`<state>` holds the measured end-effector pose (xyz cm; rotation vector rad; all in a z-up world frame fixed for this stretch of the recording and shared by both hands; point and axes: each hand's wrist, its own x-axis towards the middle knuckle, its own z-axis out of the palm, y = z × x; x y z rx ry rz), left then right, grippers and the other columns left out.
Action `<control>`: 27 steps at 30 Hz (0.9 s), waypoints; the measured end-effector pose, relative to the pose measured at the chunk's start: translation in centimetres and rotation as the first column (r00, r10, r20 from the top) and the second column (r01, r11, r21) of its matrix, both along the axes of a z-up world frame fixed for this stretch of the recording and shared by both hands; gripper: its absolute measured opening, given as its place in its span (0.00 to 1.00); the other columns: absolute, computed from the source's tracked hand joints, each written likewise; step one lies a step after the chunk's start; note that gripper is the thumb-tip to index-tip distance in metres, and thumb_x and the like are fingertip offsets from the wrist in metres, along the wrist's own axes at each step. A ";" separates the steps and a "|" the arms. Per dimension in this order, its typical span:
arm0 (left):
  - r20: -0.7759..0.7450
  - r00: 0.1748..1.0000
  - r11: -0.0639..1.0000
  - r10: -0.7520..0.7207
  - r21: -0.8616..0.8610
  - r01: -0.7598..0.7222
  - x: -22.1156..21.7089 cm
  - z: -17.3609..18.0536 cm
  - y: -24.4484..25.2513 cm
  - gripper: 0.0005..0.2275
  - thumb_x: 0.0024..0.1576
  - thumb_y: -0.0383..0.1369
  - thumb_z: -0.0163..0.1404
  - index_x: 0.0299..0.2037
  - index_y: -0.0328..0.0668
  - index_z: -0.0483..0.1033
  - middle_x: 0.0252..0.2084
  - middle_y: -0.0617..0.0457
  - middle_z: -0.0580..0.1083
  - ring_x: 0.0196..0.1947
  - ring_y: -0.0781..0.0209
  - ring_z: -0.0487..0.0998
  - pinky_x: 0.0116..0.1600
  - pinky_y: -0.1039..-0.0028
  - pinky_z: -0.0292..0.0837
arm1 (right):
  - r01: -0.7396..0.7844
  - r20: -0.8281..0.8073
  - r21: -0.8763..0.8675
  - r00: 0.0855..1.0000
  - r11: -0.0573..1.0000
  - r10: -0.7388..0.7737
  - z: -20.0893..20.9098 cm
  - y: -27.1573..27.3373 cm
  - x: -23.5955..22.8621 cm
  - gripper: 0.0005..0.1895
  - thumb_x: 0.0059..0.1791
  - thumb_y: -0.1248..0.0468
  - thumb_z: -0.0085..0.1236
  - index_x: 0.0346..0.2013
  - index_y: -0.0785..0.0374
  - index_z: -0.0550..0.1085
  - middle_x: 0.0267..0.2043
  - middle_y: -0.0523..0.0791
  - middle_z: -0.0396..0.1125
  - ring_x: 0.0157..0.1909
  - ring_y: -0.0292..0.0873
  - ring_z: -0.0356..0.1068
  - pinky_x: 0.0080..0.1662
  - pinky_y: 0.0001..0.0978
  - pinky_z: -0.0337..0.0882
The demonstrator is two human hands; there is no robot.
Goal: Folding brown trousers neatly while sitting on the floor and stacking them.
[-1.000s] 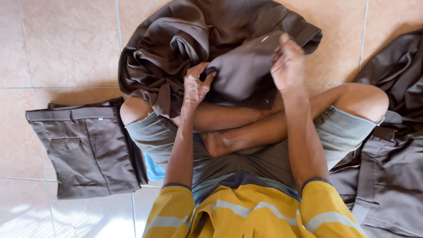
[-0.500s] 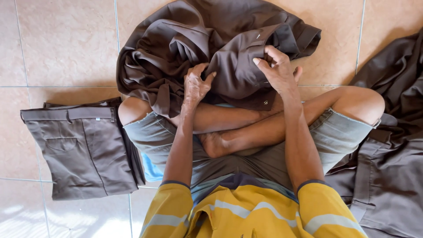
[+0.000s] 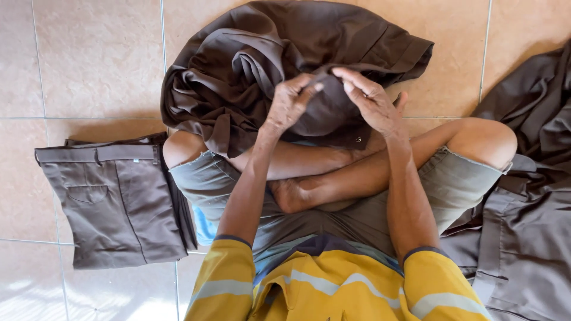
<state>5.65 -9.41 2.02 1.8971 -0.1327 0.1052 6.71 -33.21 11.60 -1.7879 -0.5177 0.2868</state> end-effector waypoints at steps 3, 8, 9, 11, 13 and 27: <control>0.082 0.957 0.959 0.280 -0.080 -0.273 2.2 -10.3 6.6 0.01 0.57 0.32 0.62 0.37 0.50 0.85 0.30 0.52 0.81 0.37 0.62 0.83 0.49 0.64 0.76 | 0.000 -0.084 -0.079 0.996 0.997 -0.007 -1.9 -1.2 0.8 0.21 0.63 0.57 0.39 0.72 0.53 0.63 0.62 0.55 0.67 0.58 0.59 0.68 0.61 0.63 0.63; -0.432 0.533 0.299 0.727 -0.499 -0.813 1.2 -17.1 18.1 0.13 0.60 0.37 0.58 0.46 0.33 0.79 0.33 0.43 0.81 0.34 0.50 0.84 0.46 0.52 0.80 | 0.032 0.065 -0.527 0.998 0.849 0.002 -4.1 -3.4 1.4 0.29 0.50 0.69 0.49 0.66 0.48 0.70 0.63 0.49 0.68 0.66 0.56 0.66 0.64 0.59 0.64; -0.434 0.531 0.296 0.728 -0.499 -0.814 1.1 -16.7 17.8 0.13 0.60 0.37 0.58 0.46 0.33 0.79 0.33 0.43 0.81 0.34 0.50 0.84 0.46 0.52 0.80 | 0.029 0.065 -0.529 0.998 0.848 0.006 -5.2 -3.3 1.5 0.29 0.50 0.69 0.49 0.66 0.48 0.70 0.63 0.49 0.68 0.66 0.56 0.66 0.64 0.59 0.64; -0.442 0.486 0.242 0.754 -0.501 -0.831 0.9 -16.2 16.9 0.11 0.61 0.35 0.56 0.43 0.33 0.81 0.31 0.45 0.79 0.33 0.53 0.84 0.47 0.57 0.80 | -0.139 -0.033 -0.711 0.986 0.689 0.164 -7.5 -3.5 1.7 0.39 0.40 0.76 0.54 0.67 0.54 0.71 0.75 0.58 0.55 0.69 0.72 0.58 0.67 0.68 0.56; -0.441 0.479 0.233 0.760 -0.503 -0.832 0.9 -15.8 16.6 0.11 0.61 0.35 0.56 0.43 0.34 0.81 0.30 0.46 0.79 0.32 0.54 0.84 0.46 0.58 0.81 | -0.140 -0.025 -0.794 0.980 0.591 0.198 -8.4 -3.3 0.8 0.38 0.41 0.74 0.56 0.67 0.52 0.71 0.77 0.57 0.52 0.72 0.71 0.54 0.69 0.66 0.53; -0.390 0.460 0.245 0.797 -0.487 -0.838 0.5 -11.4 14.2 0.09 0.59 0.35 0.56 0.40 0.38 0.81 0.27 0.52 0.75 0.28 0.61 0.79 0.43 0.64 0.78 | -0.002 0.142 -0.926 0.924 0.377 0.355 -16.4 -3.2 0.5 0.19 0.46 0.71 0.53 0.49 0.57 0.82 0.56 0.45 0.74 0.70 0.55 0.64 0.68 0.63 0.55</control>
